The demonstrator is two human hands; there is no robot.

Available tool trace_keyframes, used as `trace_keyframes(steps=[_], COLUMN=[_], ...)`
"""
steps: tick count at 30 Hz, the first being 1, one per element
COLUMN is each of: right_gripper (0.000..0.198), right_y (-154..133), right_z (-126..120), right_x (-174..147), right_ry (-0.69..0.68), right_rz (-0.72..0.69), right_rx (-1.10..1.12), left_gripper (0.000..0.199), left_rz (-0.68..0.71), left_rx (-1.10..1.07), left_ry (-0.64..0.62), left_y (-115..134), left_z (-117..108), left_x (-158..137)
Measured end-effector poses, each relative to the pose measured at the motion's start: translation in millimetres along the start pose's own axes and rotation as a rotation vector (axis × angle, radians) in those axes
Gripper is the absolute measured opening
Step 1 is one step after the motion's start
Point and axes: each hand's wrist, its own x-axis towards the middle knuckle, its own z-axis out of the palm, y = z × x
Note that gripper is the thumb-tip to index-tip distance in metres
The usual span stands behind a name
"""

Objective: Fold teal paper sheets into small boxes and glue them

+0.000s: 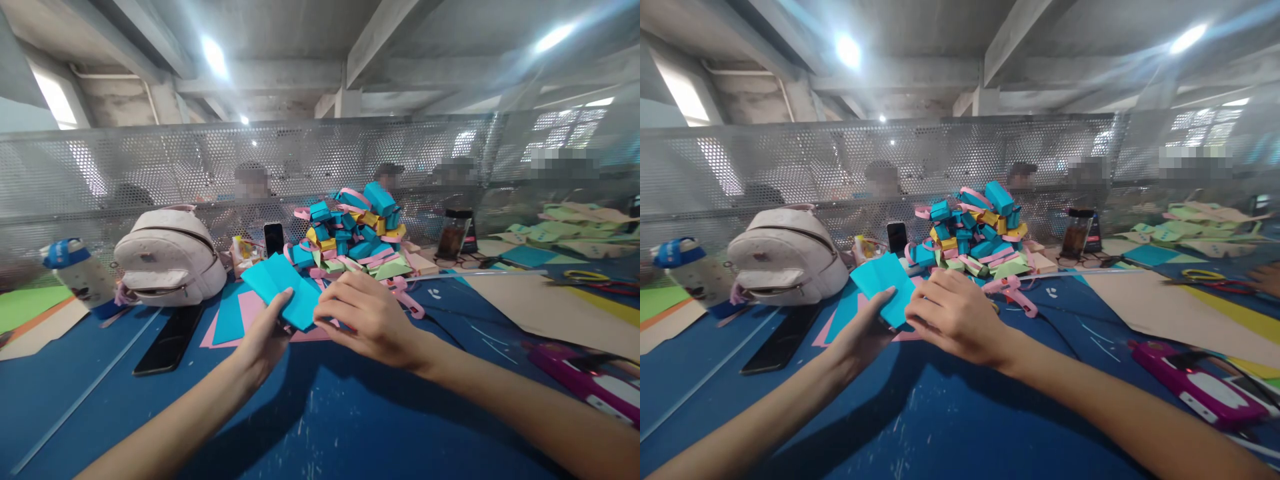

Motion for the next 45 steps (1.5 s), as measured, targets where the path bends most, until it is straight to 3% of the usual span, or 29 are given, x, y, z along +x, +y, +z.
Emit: trace_keyframes(steps=[8, 18, 25, 29, 35, 45], right_gripper=[0.009, 0.008, 0.011, 0.010, 0.007, 0.004], right_y=[-1.5, 0.7, -2.3, -3.3, -5.1, -8.0], right_z=[4.3, 3.6, 3.6, 6.3, 13.5, 18.8], right_x=[-1.7, -4.7, -4.5, -3.9, -7.4, -10.3], right_ry=[0.040, 0.183, 0.058, -0.017, 0.027, 0.095], right_rz=[0.091, -0.018, -0.048, 0.000, 0.047, 0.025], right_rx=[0.187, 0.038, -0.092, -0.041, 0.118, 0.165], left_gripper=[0.040, 0.042, 0.036, 0.036, 0.038, 0.040], left_rz=[-0.016, -0.022, -0.006, 0.005, 0.002, -0.060], left_rx=[0.008, 0.002, 0.014, 0.037, 0.062, 0.045], left_ry=[-0.034, 0.015, 0.053, 0.069, 0.030, -0.058], left_y=[-1.3, -3.1, -3.4, -2.4, -1.1, -2.0], left_z=[-1.6, -3.3, 1.2, 2.4, 1.9, 4.7], left_x=[1.7, 3.9, -1.5, -3.6, -3.0, -5.4])
